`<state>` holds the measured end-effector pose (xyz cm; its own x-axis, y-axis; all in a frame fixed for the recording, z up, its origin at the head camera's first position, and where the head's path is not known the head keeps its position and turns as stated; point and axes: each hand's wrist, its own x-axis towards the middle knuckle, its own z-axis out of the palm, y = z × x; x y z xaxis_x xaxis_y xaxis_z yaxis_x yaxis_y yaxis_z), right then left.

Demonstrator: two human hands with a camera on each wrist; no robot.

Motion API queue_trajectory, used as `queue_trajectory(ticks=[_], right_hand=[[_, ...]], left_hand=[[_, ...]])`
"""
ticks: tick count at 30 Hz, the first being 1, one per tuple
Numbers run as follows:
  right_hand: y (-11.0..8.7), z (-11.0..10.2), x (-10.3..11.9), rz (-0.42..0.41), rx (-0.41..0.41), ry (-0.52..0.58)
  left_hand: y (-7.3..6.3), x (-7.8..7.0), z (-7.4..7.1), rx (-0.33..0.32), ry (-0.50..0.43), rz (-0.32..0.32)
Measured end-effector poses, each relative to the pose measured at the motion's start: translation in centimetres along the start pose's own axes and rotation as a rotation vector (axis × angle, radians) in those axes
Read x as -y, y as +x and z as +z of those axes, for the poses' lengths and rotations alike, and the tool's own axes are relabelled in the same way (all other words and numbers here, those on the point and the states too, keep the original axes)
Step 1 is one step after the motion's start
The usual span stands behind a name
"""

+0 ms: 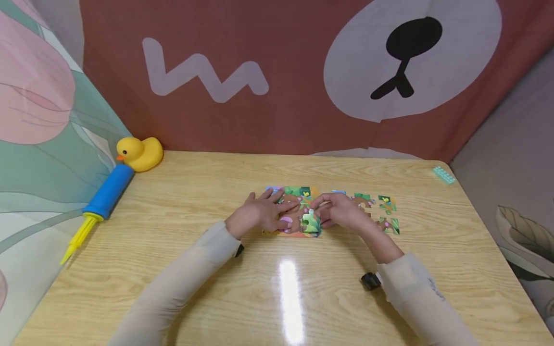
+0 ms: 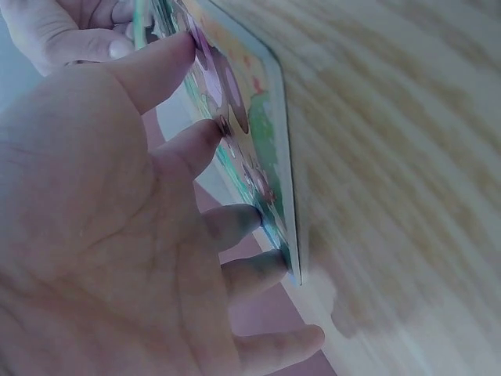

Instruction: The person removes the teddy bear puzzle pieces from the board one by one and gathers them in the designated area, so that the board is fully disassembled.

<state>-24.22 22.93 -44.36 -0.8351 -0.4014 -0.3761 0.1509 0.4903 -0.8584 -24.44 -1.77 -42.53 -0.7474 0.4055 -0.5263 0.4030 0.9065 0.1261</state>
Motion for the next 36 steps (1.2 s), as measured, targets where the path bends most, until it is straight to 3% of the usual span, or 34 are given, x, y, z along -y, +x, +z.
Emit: queue_trajectory(ticks=[12, 20, 36], right_hand=[[-3.0, -3.3, -1.7, 0.059, -0.046, 0.019], [-6.0, -5.5, -4.1, 0.059, -0.068, 0.036], [-11.2, -9.4, -9.2, 0.111, -0.099, 0.082]], left_hand=[[0.0, -0.1, 0.0, 0.011, -0.011, -0.010], [0.1, -0.2, -0.2, 0.032, -0.001, -0.016], [0.2, -0.2, -0.3, 0.009, 0.029, -0.009]])
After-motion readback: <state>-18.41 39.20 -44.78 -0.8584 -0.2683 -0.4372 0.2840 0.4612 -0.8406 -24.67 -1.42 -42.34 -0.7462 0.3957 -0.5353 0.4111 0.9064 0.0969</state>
